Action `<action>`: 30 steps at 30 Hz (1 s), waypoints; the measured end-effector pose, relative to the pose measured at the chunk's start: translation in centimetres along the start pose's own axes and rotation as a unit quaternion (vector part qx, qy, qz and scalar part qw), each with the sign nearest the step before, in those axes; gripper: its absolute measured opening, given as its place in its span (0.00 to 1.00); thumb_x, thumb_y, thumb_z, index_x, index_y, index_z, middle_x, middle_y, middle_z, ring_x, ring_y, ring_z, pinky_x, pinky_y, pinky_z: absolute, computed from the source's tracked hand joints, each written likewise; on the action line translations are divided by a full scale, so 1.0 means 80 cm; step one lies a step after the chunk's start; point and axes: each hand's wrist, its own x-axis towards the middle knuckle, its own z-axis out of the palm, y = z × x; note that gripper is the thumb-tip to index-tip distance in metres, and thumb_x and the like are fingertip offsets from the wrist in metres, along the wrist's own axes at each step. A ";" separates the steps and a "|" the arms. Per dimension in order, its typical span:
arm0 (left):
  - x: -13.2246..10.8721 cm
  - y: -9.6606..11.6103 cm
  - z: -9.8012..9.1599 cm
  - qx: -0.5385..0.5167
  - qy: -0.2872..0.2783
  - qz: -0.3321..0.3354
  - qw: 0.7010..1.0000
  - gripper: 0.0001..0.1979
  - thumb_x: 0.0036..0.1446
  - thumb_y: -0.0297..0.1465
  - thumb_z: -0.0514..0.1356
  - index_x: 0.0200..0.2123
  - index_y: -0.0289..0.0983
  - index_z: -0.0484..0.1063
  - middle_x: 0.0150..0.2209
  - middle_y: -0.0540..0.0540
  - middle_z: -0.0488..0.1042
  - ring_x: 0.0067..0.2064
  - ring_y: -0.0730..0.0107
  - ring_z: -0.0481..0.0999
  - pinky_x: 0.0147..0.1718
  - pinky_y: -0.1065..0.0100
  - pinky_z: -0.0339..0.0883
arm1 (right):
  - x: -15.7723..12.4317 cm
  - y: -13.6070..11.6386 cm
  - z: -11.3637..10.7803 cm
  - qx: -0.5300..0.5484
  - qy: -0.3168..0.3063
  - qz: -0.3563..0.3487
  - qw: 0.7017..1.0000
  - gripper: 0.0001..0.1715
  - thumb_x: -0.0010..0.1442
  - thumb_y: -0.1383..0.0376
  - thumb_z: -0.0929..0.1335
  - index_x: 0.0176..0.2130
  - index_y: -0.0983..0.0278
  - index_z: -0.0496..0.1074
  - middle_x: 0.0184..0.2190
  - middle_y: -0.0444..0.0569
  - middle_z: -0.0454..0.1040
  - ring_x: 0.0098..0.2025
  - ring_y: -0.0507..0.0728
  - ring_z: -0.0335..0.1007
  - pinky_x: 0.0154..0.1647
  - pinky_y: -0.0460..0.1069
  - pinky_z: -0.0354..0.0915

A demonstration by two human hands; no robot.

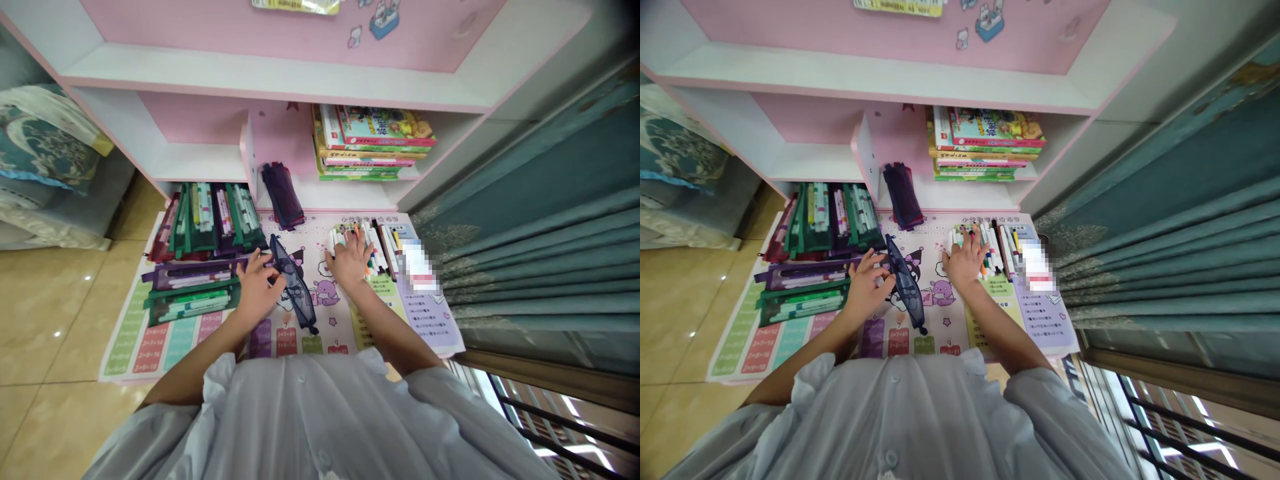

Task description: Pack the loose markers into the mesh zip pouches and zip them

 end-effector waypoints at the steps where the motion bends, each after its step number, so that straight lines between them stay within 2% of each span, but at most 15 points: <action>1: 0.000 0.000 0.000 0.000 0.001 0.000 1.000 0.10 0.53 0.34 0.60 0.21 0.40 0.71 0.55 0.44 0.76 0.67 0.44 0.62 0.62 0.26 0.43 | 0.002 0.000 0.002 0.000 -0.002 0.003 1.000 0.13 0.60 0.62 0.69 0.36 0.69 0.79 0.63 0.68 0.64 0.71 0.81 0.44 0.64 0.81 0.43; 9: 0.001 0.004 -0.003 0.011 -0.021 -0.013 1.000 0.10 0.55 0.33 0.60 0.22 0.39 0.72 0.56 0.42 0.75 0.68 0.43 0.61 0.62 0.25 0.41 | 0.009 -0.004 0.007 -0.004 -0.035 0.002 0.999 0.14 0.60 0.64 0.67 0.38 0.71 0.80 0.66 0.67 0.61 0.71 0.81 0.42 0.64 0.82 0.39; 14: 0.001 0.005 -0.005 -0.003 -0.017 -0.009 1.000 0.10 0.54 0.33 0.60 0.21 0.39 0.71 0.56 0.42 0.75 0.68 0.44 0.61 0.61 0.25 0.41 | 0.005 -0.008 0.004 0.011 -0.035 -0.002 0.999 0.11 0.56 0.68 0.67 0.35 0.70 0.80 0.65 0.67 0.62 0.72 0.79 0.42 0.64 0.81 0.39; 19: 0.001 0.009 -0.008 0.004 -0.032 -0.024 0.999 0.09 0.54 0.32 0.60 0.22 0.39 0.71 0.57 0.43 0.74 0.68 0.45 0.60 0.62 0.26 0.40 | -0.015 -0.031 -0.030 0.079 0.000 -0.036 0.996 0.12 0.57 0.65 0.68 0.23 0.65 0.74 0.62 0.61 0.68 0.70 0.77 0.48 0.63 0.80 0.44; 22: 0.002 0.013 -0.009 0.019 -0.039 -0.034 0.998 0.10 0.54 0.31 0.60 0.21 0.39 0.70 0.58 0.43 0.74 0.69 0.46 0.59 0.63 0.28 0.39 | -0.031 -0.053 -0.055 0.144 -0.001 -0.085 0.986 0.15 0.58 0.62 0.68 0.22 0.64 0.71 0.62 0.58 0.68 0.71 0.76 0.48 0.63 0.78 0.47; 26: 0.002 0.014 -0.010 0.029 -0.046 -0.027 0.998 0.09 0.54 0.30 0.60 0.22 0.39 0.70 0.57 0.45 0.75 0.69 0.46 0.59 0.63 0.28 0.41 | -0.046 -0.077 -0.070 0.183 -0.050 -0.117 0.975 0.13 0.57 0.63 0.68 0.23 0.63 0.71 0.63 0.57 0.67 0.72 0.76 0.45 0.62 0.77 0.50; 30: 0.001 0.013 -0.010 0.031 -0.039 -0.025 0.998 0.09 0.54 0.30 0.60 0.22 0.39 0.71 0.57 0.45 0.75 0.69 0.46 0.59 0.64 0.28 0.41 | -0.050 -0.089 -0.065 0.182 -0.117 -0.112 0.970 0.12 0.58 0.62 0.69 0.24 0.63 0.74 0.64 0.56 0.65 0.73 0.75 0.40 0.64 0.77 0.47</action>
